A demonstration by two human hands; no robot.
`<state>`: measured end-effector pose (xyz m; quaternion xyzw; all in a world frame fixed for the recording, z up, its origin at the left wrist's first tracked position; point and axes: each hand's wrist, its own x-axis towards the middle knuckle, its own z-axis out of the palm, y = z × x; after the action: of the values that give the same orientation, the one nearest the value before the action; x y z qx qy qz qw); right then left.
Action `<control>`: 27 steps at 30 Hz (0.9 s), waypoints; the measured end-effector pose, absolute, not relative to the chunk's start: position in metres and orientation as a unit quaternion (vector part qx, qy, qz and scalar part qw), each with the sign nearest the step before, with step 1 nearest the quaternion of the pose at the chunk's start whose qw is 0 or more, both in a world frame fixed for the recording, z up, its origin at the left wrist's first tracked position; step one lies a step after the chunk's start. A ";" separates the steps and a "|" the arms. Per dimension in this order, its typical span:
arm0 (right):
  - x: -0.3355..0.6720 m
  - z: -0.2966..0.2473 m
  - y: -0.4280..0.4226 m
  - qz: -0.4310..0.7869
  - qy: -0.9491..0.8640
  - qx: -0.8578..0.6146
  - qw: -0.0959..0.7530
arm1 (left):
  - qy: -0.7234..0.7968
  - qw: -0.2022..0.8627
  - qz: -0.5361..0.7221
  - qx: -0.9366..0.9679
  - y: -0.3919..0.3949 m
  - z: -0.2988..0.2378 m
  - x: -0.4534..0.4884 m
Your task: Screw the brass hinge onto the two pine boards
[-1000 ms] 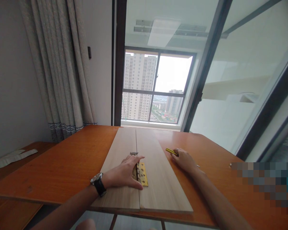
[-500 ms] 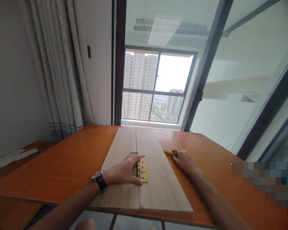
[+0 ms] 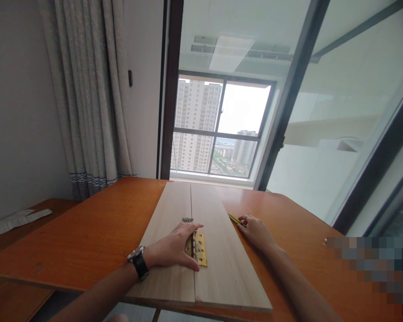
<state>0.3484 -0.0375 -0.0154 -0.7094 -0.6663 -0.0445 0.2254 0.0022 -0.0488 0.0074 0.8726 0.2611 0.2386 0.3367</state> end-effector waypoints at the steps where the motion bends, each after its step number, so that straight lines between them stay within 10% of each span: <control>1: 0.348 -0.016 -0.038 -0.044 -0.666 -0.709 0.228 | 0.261 0.337 0.238 0.873 -0.049 0.007 0.003; 19: 0.342 -0.020 -0.036 -0.076 -0.667 -0.692 0.265 | 0.241 0.324 0.242 0.882 -0.051 0.008 0.007; 27: 0.306 -0.023 -0.051 0.030 -0.690 -0.596 0.410 | 0.366 0.193 0.225 0.882 -0.070 0.012 -0.029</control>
<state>0.3058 -0.0512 -0.0234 -0.5959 -0.6896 0.0302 0.4105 -0.0288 -0.0704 0.0121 0.8823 0.3659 0.2247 0.1928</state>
